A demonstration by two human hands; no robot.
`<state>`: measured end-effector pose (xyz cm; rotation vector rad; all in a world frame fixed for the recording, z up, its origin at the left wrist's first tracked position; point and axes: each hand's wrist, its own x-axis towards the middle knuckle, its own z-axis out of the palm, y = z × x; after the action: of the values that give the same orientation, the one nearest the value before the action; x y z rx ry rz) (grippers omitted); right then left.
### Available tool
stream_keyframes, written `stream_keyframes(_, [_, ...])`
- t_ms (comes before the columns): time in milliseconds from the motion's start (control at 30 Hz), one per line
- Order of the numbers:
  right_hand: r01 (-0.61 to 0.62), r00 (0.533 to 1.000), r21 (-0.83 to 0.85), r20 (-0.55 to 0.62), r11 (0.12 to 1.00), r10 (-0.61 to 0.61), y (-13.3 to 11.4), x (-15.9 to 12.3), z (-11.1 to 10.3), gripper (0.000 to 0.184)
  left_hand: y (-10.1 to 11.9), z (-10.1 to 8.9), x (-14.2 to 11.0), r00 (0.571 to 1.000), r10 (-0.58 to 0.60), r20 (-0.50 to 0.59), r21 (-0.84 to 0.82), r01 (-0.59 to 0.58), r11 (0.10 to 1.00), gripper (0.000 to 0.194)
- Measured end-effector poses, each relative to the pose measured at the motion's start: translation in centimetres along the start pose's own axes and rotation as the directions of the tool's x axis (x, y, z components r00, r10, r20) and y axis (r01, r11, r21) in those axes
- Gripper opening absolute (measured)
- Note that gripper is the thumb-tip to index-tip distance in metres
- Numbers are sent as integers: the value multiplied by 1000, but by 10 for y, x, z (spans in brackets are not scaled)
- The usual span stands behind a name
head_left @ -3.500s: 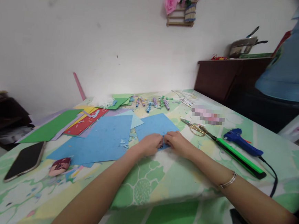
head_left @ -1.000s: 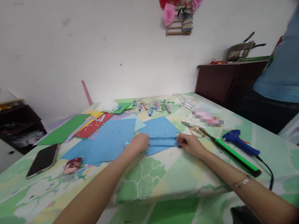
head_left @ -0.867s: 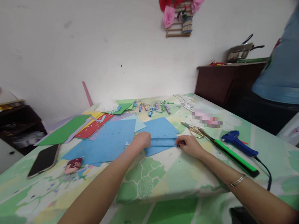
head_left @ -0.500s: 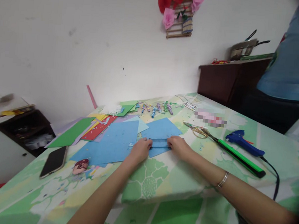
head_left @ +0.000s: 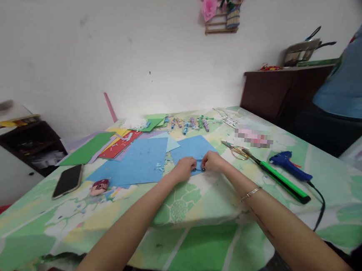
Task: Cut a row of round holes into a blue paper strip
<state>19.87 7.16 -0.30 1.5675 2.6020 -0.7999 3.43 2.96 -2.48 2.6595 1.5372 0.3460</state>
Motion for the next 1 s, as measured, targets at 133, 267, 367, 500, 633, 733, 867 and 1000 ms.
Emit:
stream_keyframes(133, [47, 998, 23, 31, 999, -48, 4, -5, 1, 27, -7, 1, 2, 999, 51, 11, -59, -50, 997, 27])
stream_keyframes(267, [113, 991, 28, -76, 993, -110, 11, -21, 16, 26, -5, 4, -8, 998, 49, -50, -96, -54, 994, 27])
stream_keyframes(367, [144, 974, 6, -179, 990, -141, 12, -29, 25, 26, -2, 6, -16, 995, 28, -101, -115, -40, 993, 26])
stream_keyframes(500, [148, 960, -44, -233, 988, -154, 10, -28, 24, 26, 0, 6, -20, 991, 8, -134, -134, -26, 991, 26])
stream_keyframes(633, [99, 968, -84, -222, 991, -116, 5, -24, 20, 26, 0, 8, -18, 993, -13, -121, -141, -4, 990, 26])
stream_keyframes(733, [13, 970, -109, -238, 994, -39, -2, -21, 23, 26, 1, 11, -15, 996, -38, -85, -138, 26, 990, 28])
stream_keyframes(867, [-159, 947, -136, -302, 978, 112, -14, -13, 30, 30, 0, 10, -3, 998, -69, -6, -126, 67, 990, 29])
stream_keyframes(1000, [-219, 931, -154, -330, 964, 159, -19, -8, 27, 31, -2, 1, 11, 994, -60, 88, -126, 71, 989, 29])
